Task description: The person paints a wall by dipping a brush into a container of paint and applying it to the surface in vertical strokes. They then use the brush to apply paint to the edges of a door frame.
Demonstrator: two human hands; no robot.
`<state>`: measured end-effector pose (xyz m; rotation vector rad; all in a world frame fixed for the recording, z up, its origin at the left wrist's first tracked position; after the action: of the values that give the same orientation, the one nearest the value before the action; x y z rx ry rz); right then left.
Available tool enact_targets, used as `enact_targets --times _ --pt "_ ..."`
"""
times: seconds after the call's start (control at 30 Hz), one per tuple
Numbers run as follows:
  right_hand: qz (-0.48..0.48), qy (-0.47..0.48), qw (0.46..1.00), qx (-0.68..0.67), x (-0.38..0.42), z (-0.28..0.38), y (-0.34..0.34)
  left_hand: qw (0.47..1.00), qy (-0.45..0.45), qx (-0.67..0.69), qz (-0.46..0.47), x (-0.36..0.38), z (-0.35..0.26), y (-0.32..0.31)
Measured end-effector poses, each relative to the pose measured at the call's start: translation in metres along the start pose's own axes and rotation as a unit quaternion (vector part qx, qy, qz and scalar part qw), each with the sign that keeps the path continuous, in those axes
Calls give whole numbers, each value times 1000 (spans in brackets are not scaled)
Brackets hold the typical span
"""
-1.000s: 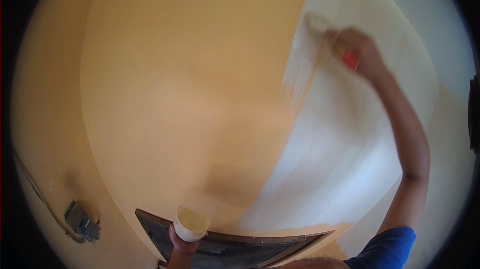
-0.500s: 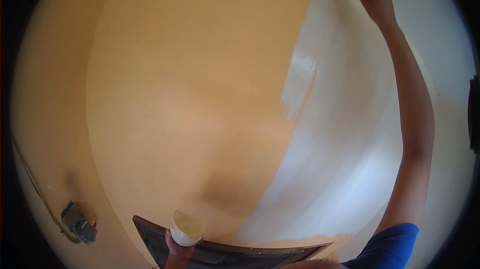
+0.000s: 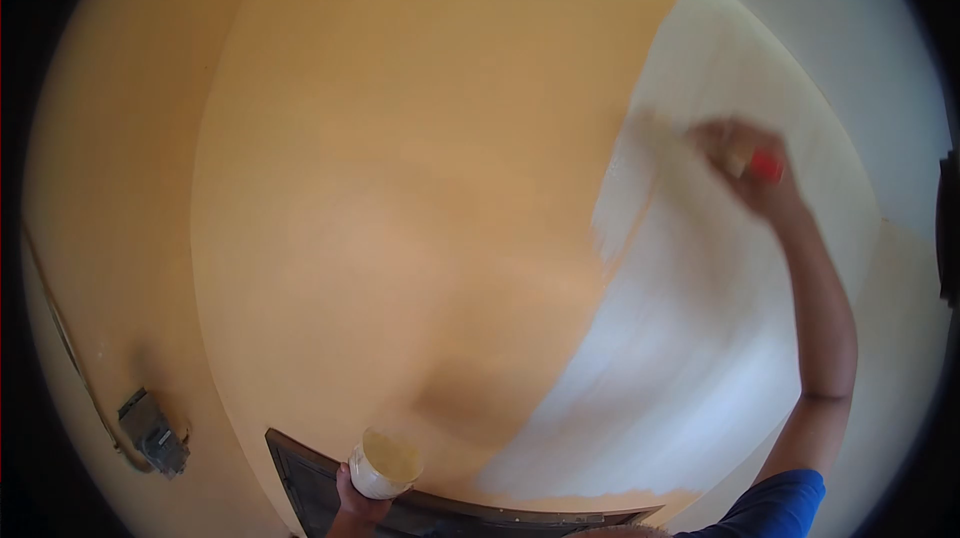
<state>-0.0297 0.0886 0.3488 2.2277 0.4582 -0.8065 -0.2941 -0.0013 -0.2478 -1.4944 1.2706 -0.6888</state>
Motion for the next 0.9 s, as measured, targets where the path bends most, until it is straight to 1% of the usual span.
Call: enact_targets --times 0.03,0.07,0.1,0.13,0.17,0.2,0.23,0.27,0.3,0.33,0.37,0.4,0.43,0.47,0.5,0.53,0.57,0.6,0.63,0.67,0.73,0.77,0.8,0.83,0.87,0.9 --pt "-48 -15 998 48 -21 -19 16 1000 -2 -4 -9 -2 1 -2" --pt "-80 -48 994 62 -42 -46 32 1000 -1 -4 -10 -3 3 -4" --pt "-131 -66 983 115 -70 -72 56 1000 -7 -3 -13 -1 2 -15" --pt "-160 -44 976 140 -96 -112 76 1000 -11 -1 -17 2 4 -21" --pt "-189 -61 968 153 -118 -132 94 1000 -7 0 -24 5 5 -30" --pt "-182 -93 958 200 -131 -138 103 1000 -17 1 -19 5 7 -37" --pt "-165 -119 936 286 -143 -167 111 1000 -25 1 -15 4 8 -42" --pt "-200 -243 936 156 -140 -85 94 999 -34 21 -17 3 12 -42" --pt "-201 -225 929 214 -136 -67 87 998 -18 38 -42 5 15 -38" --pt "-177 -102 944 258 -120 -55 70 997 -14 38 -62 8 15 -41" --pt "-152 27 942 297 -109 -42 69 996 -9 41 -75 15 11 -53" --pt "-93 -1 968 234 -85 -50 57 996 6 41 -84 16 11 -51" --pt "-37 -29 984 170 -55 -58 41 998 0 19 -55 16 10 -50" --pt "-10 17 998 57 -30 -65 47 999 -14 -8 -34 21 13 -99" --pt "70 152 975 148 7 -49 39 999 -2 -8 -40 25 17 -118" --pt "114 149 977 104 38 -14 33 998 5 9 -65 28 20 -132" --pt "125 181 973 75 60 19 21 996 15 27 -89 30 19 -134" --pt "144 171 974 38 74 32 30 998 9 8 -65 33 21 -157" --pt "161 163 973 2 84 39 34 997 16 3 -71 35 23 -162" --pt "161 158 974 -4 89 33 38 997 6 -7 -72 35 28 -161" --pt "161 93 980 -75 83 23 15 997 -9 -23 -79 28 24 -139" --pt "138 94 984 -59 76 0 9 995 -13 1 -102 25 26 -139" --pt "131 46 988 -65 62 -14 17 993 -15 27 -118 23 26 -141" --pt "118 20 988 -98 51 -35 23 993 -15 25 -114 23 26 -150" --pt "32 14 988 -150 42 -60 26 993 -22 21 -112 27 25 -162" --pt "0 -34 992 -120 29 -72 38 993 -28 19 -110 28 25 -169"
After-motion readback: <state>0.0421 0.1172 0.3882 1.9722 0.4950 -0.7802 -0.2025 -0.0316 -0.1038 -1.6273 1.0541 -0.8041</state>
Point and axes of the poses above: each hand's wrist, its own x-axis away from the middle knuckle, its own y-axis out of the back of the hand, z = x × y, the point moved 2 cm from there along -x, towards the middle knuckle, and after that the axes turned 2 degrees about x, right-handed, at the moved point
